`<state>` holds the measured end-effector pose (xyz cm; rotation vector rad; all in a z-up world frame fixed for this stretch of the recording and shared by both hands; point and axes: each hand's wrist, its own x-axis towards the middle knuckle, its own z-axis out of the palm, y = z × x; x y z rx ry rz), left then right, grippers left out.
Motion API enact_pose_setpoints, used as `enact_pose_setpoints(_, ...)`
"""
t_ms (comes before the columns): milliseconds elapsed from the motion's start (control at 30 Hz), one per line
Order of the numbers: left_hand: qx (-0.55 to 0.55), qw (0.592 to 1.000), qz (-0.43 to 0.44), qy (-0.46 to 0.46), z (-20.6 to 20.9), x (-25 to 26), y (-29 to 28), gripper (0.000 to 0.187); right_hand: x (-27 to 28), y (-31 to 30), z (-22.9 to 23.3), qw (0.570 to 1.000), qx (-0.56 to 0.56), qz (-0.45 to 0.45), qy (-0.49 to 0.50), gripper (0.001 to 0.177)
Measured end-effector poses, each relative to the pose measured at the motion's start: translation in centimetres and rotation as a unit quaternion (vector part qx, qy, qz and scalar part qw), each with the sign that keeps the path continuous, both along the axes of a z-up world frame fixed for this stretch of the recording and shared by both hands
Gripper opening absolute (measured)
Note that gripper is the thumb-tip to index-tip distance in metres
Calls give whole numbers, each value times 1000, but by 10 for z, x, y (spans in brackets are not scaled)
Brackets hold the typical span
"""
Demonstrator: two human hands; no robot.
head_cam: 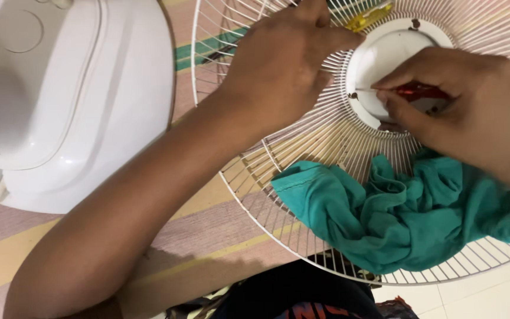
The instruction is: The person is unscrewing the central housing of a fan grill using a screwdriver. They handle the fan grill, small screws, and a green cloth during the process.
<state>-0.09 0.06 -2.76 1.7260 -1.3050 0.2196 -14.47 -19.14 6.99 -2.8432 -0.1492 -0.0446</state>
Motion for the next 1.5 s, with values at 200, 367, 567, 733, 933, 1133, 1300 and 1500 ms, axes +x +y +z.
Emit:
enact_pose_setpoints(200, 38, 999, -1, 11, 8, -1, 1, 49, 3, -5, 3, 999, 45, 15, 6, 22)
enact_pose_setpoints(367, 75, 997, 8, 10, 10, -2, 1, 46, 4, -11, 0, 999, 7, 36, 15, 24)
enact_pose_setpoints(567, 54, 998, 11, -2, 8, -2, 1, 39, 5, -14, -2, 997, 61, 14, 38, 21)
enact_pose_setpoints(733, 52, 999, 8, -1, 6, -3, 0, 37, 6, -14, -3, 996, 68, 4, 49, 19)
enact_pose_setpoints(933, 46, 999, 4, 1, 4, -4, 2, 40, 8, -12, -2, 998, 22, 40, 48, 23)
enact_pose_setpoints(1133, 53, 998, 3, -23, 13, -7, -1, 38, -4, -5, 7, 967, -218, 128, -18, 28)
enact_pose_setpoints(1300, 79, 997, 4, -3, 8, -5, -1, 37, 8, 4, 6, 938, -304, 167, 5, 23)
enact_pose_setpoints(1500, 79, 997, 8, 10, 6, -3, -4, 42, 11, 26, 9, 842, -500, 186, 77, 33)
